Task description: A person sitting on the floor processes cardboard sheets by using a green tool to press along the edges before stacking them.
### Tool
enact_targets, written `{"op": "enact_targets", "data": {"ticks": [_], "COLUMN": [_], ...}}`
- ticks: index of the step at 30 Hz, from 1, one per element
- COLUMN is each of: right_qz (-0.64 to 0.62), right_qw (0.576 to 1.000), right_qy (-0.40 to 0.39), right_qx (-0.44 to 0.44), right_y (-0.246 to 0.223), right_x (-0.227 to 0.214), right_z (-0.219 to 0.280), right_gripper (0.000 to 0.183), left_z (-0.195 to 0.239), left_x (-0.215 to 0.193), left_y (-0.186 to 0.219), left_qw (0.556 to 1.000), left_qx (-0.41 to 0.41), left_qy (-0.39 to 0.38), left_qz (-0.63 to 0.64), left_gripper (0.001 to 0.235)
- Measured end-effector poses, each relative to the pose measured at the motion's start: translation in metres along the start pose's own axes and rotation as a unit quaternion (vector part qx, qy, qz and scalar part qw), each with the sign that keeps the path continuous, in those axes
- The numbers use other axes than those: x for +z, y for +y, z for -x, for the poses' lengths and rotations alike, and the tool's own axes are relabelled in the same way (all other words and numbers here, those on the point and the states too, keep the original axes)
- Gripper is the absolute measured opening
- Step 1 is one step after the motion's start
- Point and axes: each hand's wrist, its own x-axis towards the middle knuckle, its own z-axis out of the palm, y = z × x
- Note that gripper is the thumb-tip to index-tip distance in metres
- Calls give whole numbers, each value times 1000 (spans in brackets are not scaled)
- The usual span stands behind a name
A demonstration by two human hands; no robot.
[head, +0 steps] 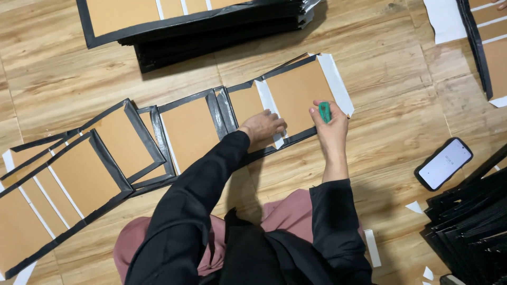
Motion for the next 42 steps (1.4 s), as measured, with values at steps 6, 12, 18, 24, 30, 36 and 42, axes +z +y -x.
{"op": "enact_targets", "data": {"ticks": [6, 12, 18, 24, 30, 36, 42], "right_qz": [2, -6, 10, -1, -53, 39, 230], "right_qw": [1000, 1000, 1000, 1000, 998, 995, 946], "right_qy": [-8, -11, -16, -2, -36, -16, -112], "right_qx": [-1, 4, 10, -6, 3, -94, -199], "right_y": [-4, -2, 0, 5, 26, 27, 66], "right_x": [-1, 3, 5, 11, 23, 54, 139], "right_z": [0, 0, -2, -3, -8, 5, -21], "right_gripper": [19, 18, 18, 26, 30, 25, 29], "left_z": [0, -8, 1, 52, 56, 54, 60], "left_x": [12, 13, 58, 50, 69, 76, 71], "left_y": [-3, -2, -3, 11, 15, 12, 8], "left_qw": [999, 996, 977, 957, 963, 944, 929], "left_qx": [10, 3, 13, -66, -93, -88, -90], "left_qy": [24, 40, 209, 284, 247, 304, 348], "left_qz": [-24, -82, -26, 2, 59, 95, 90], "left_gripper": [22, 23, 6, 33, 54, 54, 39]}}
